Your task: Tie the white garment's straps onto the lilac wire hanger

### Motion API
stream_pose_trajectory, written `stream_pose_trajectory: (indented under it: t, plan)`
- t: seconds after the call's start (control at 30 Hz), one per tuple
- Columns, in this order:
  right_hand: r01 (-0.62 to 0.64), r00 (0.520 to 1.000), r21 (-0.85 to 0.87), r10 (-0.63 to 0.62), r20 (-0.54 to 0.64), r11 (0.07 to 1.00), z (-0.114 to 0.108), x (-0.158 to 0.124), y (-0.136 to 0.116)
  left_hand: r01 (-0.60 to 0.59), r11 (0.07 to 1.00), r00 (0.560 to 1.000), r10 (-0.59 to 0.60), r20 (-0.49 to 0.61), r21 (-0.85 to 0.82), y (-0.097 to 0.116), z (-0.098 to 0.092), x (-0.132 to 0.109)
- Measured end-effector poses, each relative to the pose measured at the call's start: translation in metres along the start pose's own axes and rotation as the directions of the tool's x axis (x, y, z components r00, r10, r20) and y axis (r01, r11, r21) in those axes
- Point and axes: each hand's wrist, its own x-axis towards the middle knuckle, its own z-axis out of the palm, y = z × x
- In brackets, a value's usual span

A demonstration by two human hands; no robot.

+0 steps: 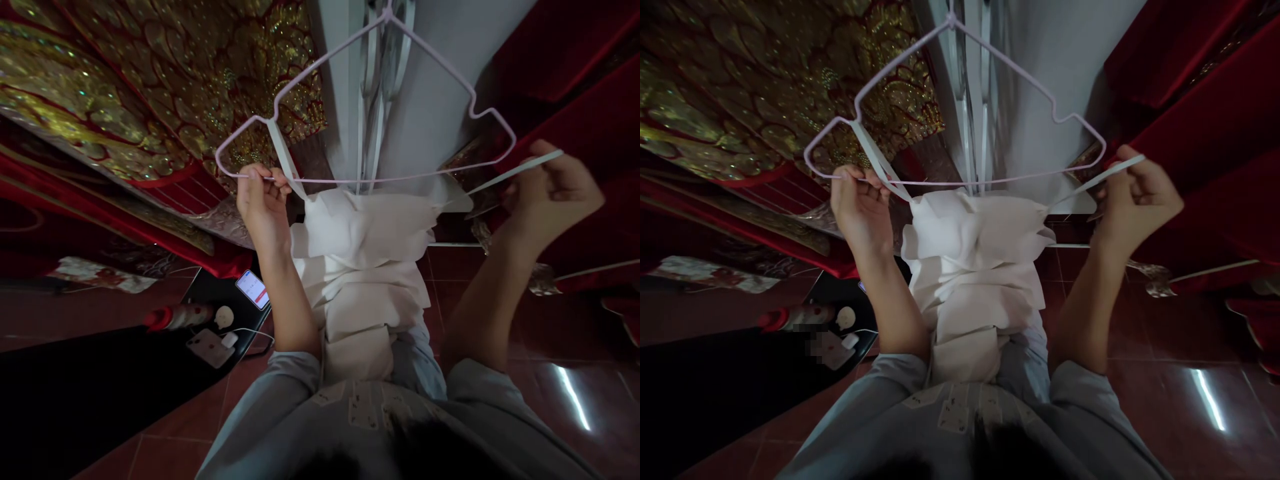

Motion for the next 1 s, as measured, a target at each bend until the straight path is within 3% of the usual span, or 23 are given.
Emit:
stream_pose_trajectory:
  t: [0.1,0.2,0.3,0.4,0.5,0.57,0.73,0.9,0.97,1.0]
  plan:
    - [0.0,0.981,-0.089,0.017,0.192,0.996,-0.008,0.026,0.011,-0.048,0.999,0.998,0.048,0.034,0.013,0.002,-0.006,0.004]
    - [0.066,0.902,-0.164,0.012,0.432,0.984,-0.001,0.041,-0.012,-0.064,0.998,0.997,0.064,0.038,0.011,0.001,-0.007,0.003]
    - [0.221,0.817,-0.25,-0.039,0.575,0.943,0.016,0.051,-0.036,-0.075,0.997,0.997,0.073,0.04,0.032,0.002,-0.004,-0.001]
    - [0.331,0.804,-0.336,-0.077,0.59,0.882,0.034,0.052,-0.04,-0.049,0.996,0.999,0.048,0.019,0.069,0.006,0.0,-0.003]
    - [0.333,0.829,-0.394,-0.067,0.555,0.857,0.045,0.045,-0.032,-0.026,0.997,1.0,0.026,-0.007,0.071,0.01,0.004,-0.004]
    - [0.326,0.821,-0.39,-0.054,0.568,0.861,0.048,0.039,-0.033,-0.034,0.998,0.999,0.035,-0.016,0.049,0.011,0.005,-0.003]
    - [0.335,0.818,-0.296,-0.12,0.563,0.895,0.046,0.031,-0.058,-0.046,0.997,0.998,0.043,0.047,0.063,0.007,-0.003,-0.003]
    - [0.334,0.876,-0.03,-0.298,0.38,0.942,0.039,0.003,-0.088,-0.055,0.993,0.991,0.042,0.123,0.104,0.004,-0.01,-0.005]
    - [0.206,0.845,0.029,-0.193,0.498,0.978,0.034,-0.02,-0.097,-0.059,0.995,0.992,0.049,0.116,0.085,0.002,-0.009,-0.008]
    - [0.116,0.784,0.003,-0.093,0.614,0.993,0.031,-0.032,-0.101,-0.06,0.996,0.994,0.053,0.101,0.072,0.001,-0.007,-0.01]
